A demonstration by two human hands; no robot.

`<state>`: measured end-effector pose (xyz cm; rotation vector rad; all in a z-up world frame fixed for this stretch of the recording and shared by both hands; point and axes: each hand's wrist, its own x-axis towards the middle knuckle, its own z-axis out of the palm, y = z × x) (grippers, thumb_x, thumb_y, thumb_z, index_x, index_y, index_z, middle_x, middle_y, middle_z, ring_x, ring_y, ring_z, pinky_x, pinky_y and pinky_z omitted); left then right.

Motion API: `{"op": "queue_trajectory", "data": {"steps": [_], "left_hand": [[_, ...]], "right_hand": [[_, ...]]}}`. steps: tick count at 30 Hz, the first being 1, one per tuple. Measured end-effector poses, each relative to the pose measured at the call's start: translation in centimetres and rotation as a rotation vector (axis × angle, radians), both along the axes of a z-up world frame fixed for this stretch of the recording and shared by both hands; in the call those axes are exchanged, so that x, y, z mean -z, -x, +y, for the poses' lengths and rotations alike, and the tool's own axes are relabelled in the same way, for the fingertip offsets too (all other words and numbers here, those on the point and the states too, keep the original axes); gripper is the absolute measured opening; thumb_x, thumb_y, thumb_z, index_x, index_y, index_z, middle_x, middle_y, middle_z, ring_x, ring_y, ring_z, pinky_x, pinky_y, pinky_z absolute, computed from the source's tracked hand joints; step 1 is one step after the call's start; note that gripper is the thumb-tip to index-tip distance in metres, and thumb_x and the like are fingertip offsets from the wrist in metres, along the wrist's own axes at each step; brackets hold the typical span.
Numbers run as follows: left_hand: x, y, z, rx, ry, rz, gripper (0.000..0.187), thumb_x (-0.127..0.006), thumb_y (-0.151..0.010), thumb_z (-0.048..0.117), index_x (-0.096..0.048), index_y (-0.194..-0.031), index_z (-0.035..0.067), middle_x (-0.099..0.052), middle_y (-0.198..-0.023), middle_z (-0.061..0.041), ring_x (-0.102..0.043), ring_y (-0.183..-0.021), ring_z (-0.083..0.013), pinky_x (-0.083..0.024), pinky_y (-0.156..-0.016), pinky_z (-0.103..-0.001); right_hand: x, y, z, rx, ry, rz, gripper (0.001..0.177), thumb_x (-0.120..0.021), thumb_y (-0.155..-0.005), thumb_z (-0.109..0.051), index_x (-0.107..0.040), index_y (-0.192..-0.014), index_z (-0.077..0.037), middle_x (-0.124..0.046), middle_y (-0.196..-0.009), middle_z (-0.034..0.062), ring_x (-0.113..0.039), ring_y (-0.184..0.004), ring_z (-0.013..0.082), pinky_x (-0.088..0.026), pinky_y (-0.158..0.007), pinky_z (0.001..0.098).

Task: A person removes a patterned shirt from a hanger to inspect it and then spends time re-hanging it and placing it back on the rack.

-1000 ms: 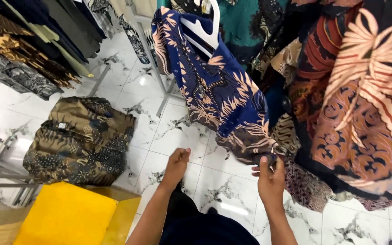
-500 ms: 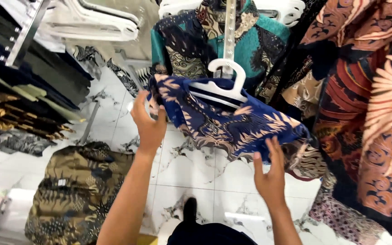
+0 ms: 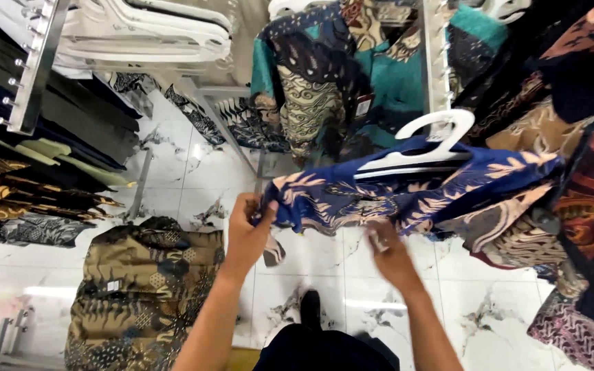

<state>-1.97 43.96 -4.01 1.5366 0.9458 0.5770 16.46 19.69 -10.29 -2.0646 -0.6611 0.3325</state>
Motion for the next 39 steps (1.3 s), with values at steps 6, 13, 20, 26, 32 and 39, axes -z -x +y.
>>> {"op": "queue_trajectory", "data": {"steps": [6,13,20,26,32,39], "left_hand": [[-3.7,2.6,-6.1,0.092,0.259,0.000,0.028,-0.086,-0.084,0.021,-0.064,-0.092,0.006,-0.067,-0.076,-0.010,-0.063,-0.070,-0.0155,-0.052,-0.054,-0.027],[-6.0,6.2,-11.3,0.047,0.278,-0.081,0.028,-0.084,-0.088,0.026,-0.068,-0.093,0.004,-0.064,-0.067,-0.013,-0.054,-0.062,-0.0106,-0.048,-0.051,-0.028],[-7.7,8.3,-13.2,0.053,0.220,-0.116,0.025,-0.072,-0.098,0.030,-0.066,-0.097,0.006,-0.061,-0.063,-0.010,-0.053,-0.060,-0.0108,-0.049,-0.060,-0.026],[-7.4,8.0,-12.7,0.207,0.287,-0.175,0.025,-0.068,-0.100,0.029,-0.062,-0.102,0.004,-0.067,-0.073,-0.009,-0.057,-0.070,-0.0091,-0.053,-0.069,-0.026],[-4.7,8.5,-7.2,0.249,0.065,-0.104,0.030,-0.068,-0.099,0.039,-0.065,-0.096,0.009,-0.057,-0.067,-0.006,-0.053,-0.069,-0.0124,-0.047,-0.066,-0.030],[-6.5,8.5,-3.6,0.507,0.056,-0.061,0.037,-0.063,-0.100,0.045,-0.065,-0.093,0.009,-0.057,-0.071,-0.006,-0.051,-0.071,-0.0141,-0.045,-0.067,-0.031]], "right_hand": [[-2.6,10.7,3.4,-0.207,0.122,0.927,0.089,-0.039,-0.098,-0.072,-0.054,-0.146,0.002,-0.051,-0.151,0.0284,-0.044,-0.145,0.0392,-0.039,-0.119,0.0493],[-2.1,16.4,3.0,-0.047,-0.229,1.435,0.074,-0.032,-0.090,-0.087,-0.048,-0.100,-0.016,-0.036,-0.080,-0.0079,-0.042,-0.070,0.0132,-0.037,-0.068,0.0269],[5.3,19.8,-0.4,-0.194,-0.353,1.475,0.094,-0.047,-0.079,-0.087,-0.053,-0.128,-0.007,-0.057,-0.093,-0.0010,-0.065,-0.091,0.0163,-0.057,-0.087,0.0335],[2.5,21.5,1.4,-0.179,-0.504,1.348,0.105,-0.021,-0.081,-0.089,-0.012,-0.164,-0.024,-0.028,-0.148,0.0053,-0.028,-0.141,0.0230,-0.018,-0.121,0.0521],[5.6,21.4,1.5,0.314,-0.724,1.050,0.030,-0.057,-0.108,-0.027,-0.066,-0.116,0.000,-0.058,-0.120,0.0166,-0.057,-0.118,0.0327,-0.036,-0.111,0.0509],[-1.3,23.9,1.8,0.729,-0.997,0.829,0.020,-0.062,-0.103,-0.028,-0.069,-0.103,-0.009,-0.074,-0.105,0.0114,-0.069,-0.101,0.0224,-0.052,-0.096,0.0390]]}}
